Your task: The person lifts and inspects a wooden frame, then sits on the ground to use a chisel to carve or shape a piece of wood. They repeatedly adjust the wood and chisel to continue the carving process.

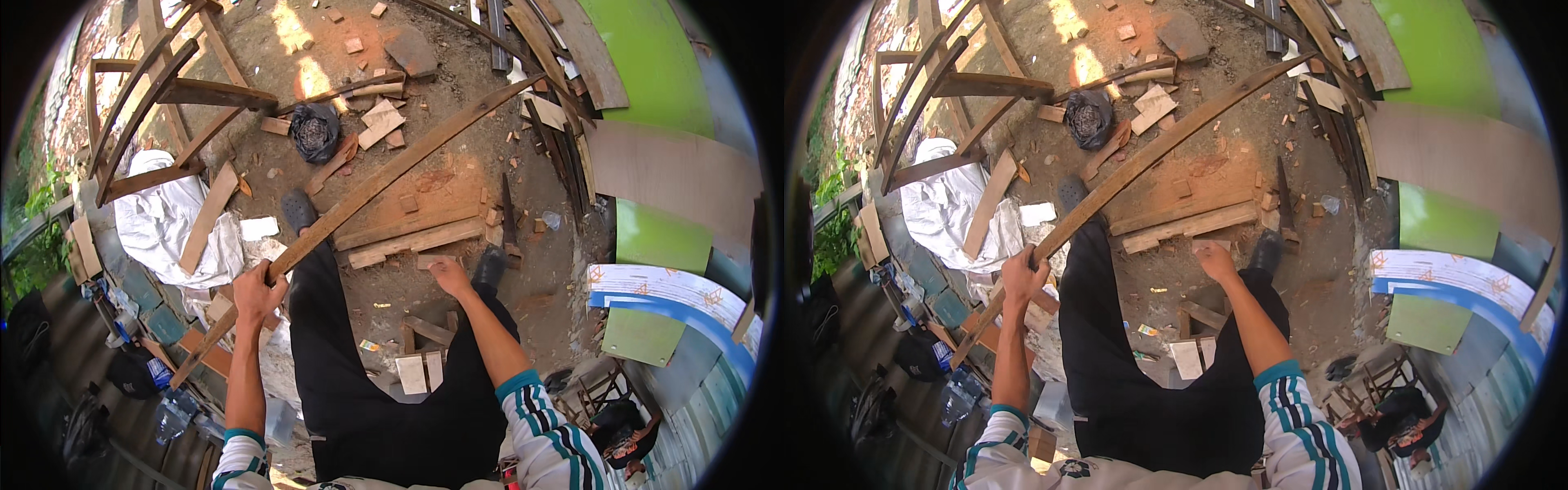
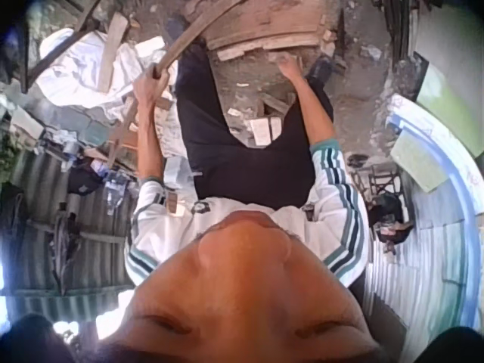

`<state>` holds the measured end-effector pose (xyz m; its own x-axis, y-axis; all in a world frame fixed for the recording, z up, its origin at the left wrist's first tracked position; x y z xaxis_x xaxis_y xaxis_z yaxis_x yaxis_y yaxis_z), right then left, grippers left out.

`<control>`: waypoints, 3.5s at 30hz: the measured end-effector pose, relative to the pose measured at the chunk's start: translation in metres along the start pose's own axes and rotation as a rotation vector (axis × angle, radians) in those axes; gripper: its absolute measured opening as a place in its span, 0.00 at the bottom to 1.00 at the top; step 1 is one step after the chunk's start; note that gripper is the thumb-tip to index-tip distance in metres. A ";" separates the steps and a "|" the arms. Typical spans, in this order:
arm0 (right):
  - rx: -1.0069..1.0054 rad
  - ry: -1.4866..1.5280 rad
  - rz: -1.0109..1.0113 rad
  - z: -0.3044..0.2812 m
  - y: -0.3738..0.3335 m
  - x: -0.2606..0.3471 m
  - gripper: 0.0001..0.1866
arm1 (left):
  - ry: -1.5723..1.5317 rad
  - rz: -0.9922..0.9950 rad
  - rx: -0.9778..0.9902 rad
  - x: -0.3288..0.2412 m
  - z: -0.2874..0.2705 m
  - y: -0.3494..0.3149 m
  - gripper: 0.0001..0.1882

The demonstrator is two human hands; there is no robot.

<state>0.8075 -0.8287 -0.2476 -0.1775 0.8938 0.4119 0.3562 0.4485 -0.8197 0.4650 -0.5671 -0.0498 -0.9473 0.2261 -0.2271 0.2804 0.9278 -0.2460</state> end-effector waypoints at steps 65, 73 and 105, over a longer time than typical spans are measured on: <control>-0.234 0.839 -0.355 -0.077 -0.141 -0.066 0.16 | -0.764 0.108 0.562 -0.143 0.150 -0.133 0.23; -0.432 1.161 -0.482 -0.125 -0.142 -0.080 0.17 | -0.981 0.121 0.571 -0.146 0.134 -0.163 0.22; -0.730 0.430 -0.815 -0.047 -0.081 -0.146 0.13 | -0.236 0.315 0.002 -0.156 0.419 -0.077 0.27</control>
<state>0.8481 -0.9953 -0.2227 -0.3213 0.2066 0.9242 0.7468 0.6554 0.1131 0.6560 -0.7979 -0.3898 -0.7531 0.4255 -0.5018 0.5524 0.8232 -0.1312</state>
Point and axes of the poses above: each hand's wrist, its own y-axis towards the middle knuckle, its own z-axis out of the palm, x = y × z, the point moved 3 cm from there along y, towards the middle knuckle, and after that the axes turned 14 degrees about -x, right-handed, at the moved point
